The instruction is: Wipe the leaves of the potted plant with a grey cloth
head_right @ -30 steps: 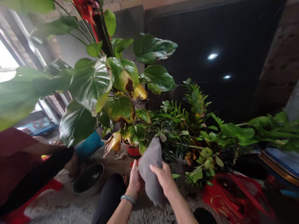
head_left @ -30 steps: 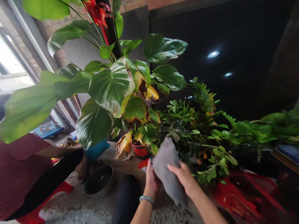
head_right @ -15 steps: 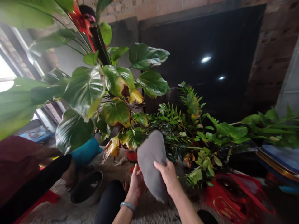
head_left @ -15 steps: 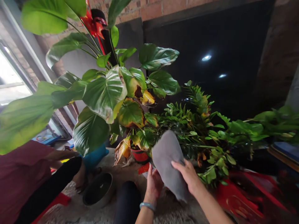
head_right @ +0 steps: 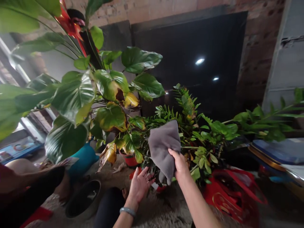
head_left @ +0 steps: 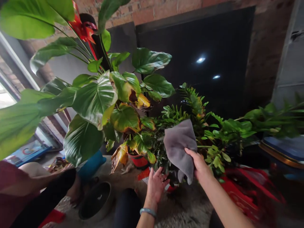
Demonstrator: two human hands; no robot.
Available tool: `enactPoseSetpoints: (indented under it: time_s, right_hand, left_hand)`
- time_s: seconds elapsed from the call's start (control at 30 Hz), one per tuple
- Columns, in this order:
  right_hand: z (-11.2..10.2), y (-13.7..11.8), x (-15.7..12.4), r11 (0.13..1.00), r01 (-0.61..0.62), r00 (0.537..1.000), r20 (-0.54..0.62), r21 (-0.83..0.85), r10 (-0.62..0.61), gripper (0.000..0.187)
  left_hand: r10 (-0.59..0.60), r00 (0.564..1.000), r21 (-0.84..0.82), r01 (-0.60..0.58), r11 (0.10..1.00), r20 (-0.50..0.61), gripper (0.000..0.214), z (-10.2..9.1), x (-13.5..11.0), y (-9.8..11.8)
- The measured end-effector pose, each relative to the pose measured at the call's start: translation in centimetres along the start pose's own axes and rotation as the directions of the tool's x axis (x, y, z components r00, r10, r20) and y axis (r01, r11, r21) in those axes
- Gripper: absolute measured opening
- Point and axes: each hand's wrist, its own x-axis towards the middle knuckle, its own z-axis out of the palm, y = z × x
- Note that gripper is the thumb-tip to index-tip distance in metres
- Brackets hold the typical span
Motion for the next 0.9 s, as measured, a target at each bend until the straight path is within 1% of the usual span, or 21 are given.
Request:
enactPoseSetpoints:
  time_s: [0.03, 0.1, 0.17, 0.2, 0.23, 0.3, 0.37, 0.4, 0.43, 0.47, 0.5, 0.53, 0.6, 0.63, 0.7, 0.73, 0.77, 0.8, 0.83, 0.9]
  right_hand:
    - [-0.7, 1.3, -0.2, 0.997, -0.074, 0.997, -0.035, 0.030, 0.075, 0.029]
    - [-2.6, 4.2, -1.5, 0.983, -0.182, 0.979, -0.084, 0.027, 0.184, 0.026]
    - [-4.6, 6.4, -3.4, 0.964, -0.266, 0.961, -0.078, -0.007, 0.265, 0.027]
    - [-5.3, 6.9, -4.3, 0.954, -0.299, 0.953, -0.062, -0.010, 0.298, 0.029]
    - [-5.7, 6.7, -5.0, 0.946, -0.324, 0.945, -0.043, 0.002, 0.324, 0.032]
    - [-5.4, 4.8, -5.6, 0.946, -0.320, 0.947, -0.005, 0.062, 0.320, 0.038]
    - [-3.8, 1.6, -4.7, 0.966, -0.223, 0.975, 0.003, 0.132, 0.224, 0.044]
    - [-2.7, -0.1, -3.9, 0.978, -0.130, 0.990, -0.028, 0.161, 0.136, 0.044]
    - [-1.7, -1.5, -3.0, 0.983, -0.041, 0.996, -0.067, 0.179, 0.053, 0.043]
    - [-0.8, -2.4, -2.0, 0.982, 0.022, 0.995, -0.099, 0.189, -0.003, 0.041]
    - [-0.1, -2.8, -1.1, 0.980, 0.045, 0.993, -0.119, 0.192, -0.023, 0.038]
    - [0.3, -2.5, -0.4, 0.981, 0.030, 0.993, -0.121, 0.192, -0.007, 0.035]
    - [0.1, -0.2, -0.1, 0.980, -0.090, 0.992, -0.076, 0.177, 0.105, 0.029]
    - [-0.5, 1.4, -0.5, 0.974, -0.168, 0.983, -0.043, 0.153, 0.176, 0.026]
    - [-2.2, 4.8, -2.2, 0.947, -0.313, 0.950, 0.008, 0.076, 0.313, 0.024]
    - [-3.1, 5.9, -3.3, 0.929, -0.370, 0.929, 0.025, 0.030, 0.369, 0.025]
    - [-3.9, 6.5, -4.2, 0.921, -0.388, 0.921, 0.022, 0.004, 0.388, 0.028]
    - [-4.4, 6.5, -4.9, 0.926, -0.377, 0.926, 0.014, -0.008, 0.377, 0.031]
    - [-4.6, 5.8, -5.3, 0.943, -0.332, 0.943, -0.001, -0.004, 0.332, 0.034]
    - [-3.9, 2.9, -4.8, 0.989, -0.145, 0.988, -0.057, 0.027, 0.146, 0.038]
  left_hand:
    - [0.008, 1.000, 0.001, -0.008, 1.000, -0.010, 0.051, 0.3, -0.3, 0.2]
    - [0.015, 1.000, -0.001, -0.015, 1.000, -0.021, 0.048, 0.5, -0.6, 0.6]
    - [0.013, 1.000, -0.002, -0.013, 1.000, -0.013, 0.048, 0.3, -0.6, 0.7]
    - [0.010, 1.000, 0.002, -0.010, 1.000, 0.002, 0.048, 0.1, -0.5, 0.6]
    - [0.008, 1.000, 0.010, -0.008, 1.000, 0.020, 0.049, -0.1, -0.3, 0.4]
    - [0.008, 0.999, 0.023, -0.009, 1.000, 0.040, 0.050, -0.4, 0.1, 0.1]
    - [0.010, 1.000, 0.029, -0.011, 1.000, 0.025, 0.051, -0.3, 0.2, -0.2]
    - [0.010, 1.000, 0.029, -0.010, 1.000, 0.013, 0.052, -0.1, 0.1, -0.2]
    - [0.009, 1.000, 0.032, -0.009, 0.999, 0.004, 0.052, 0.2, 0.0, -0.1]
    - [0.009, 1.000, 0.038, -0.009, 0.999, 0.000, 0.053, 0.4, -0.1, 0.0]
    - [0.010, 1.000, 0.048, -0.010, 0.999, -0.002, 0.054, 0.6, -0.3, 0.1]
    - [0.012, 1.000, 0.057, -0.012, 0.998, -0.003, 0.054, 0.8, -0.4, 0.3]
    - [0.020, 1.000, 0.071, -0.020, 0.997, 0.003, 0.054, 0.6, -0.4, 0.6]
    - [0.023, 1.000, 0.075, -0.024, 0.997, 0.011, 0.053, 0.3, -0.4, 0.7]
    - [0.027, 0.999, 0.083, -0.030, 0.996, 0.034, 0.050, -0.5, 0.0, 0.8]
    - [0.030, 0.998, 0.089, -0.034, 0.995, 0.046, 0.050, -0.9, 0.2, 0.8]
    - [0.032, 0.998, 0.096, -0.037, 0.995, 0.055, 0.050, -1.3, 0.4, 0.7]
    - [0.034, 0.998, 0.102, -0.039, 0.994, 0.058, 0.051, -1.5, 0.6, 0.6]
    - [0.035, 0.998, 0.106, -0.041, 0.993, 0.058, 0.051, -1.7, 0.7, 0.5]
    - [0.043, 0.998, 0.108, -0.048, 0.993, 0.048, 0.049, -1.6, 0.7, 0.2]
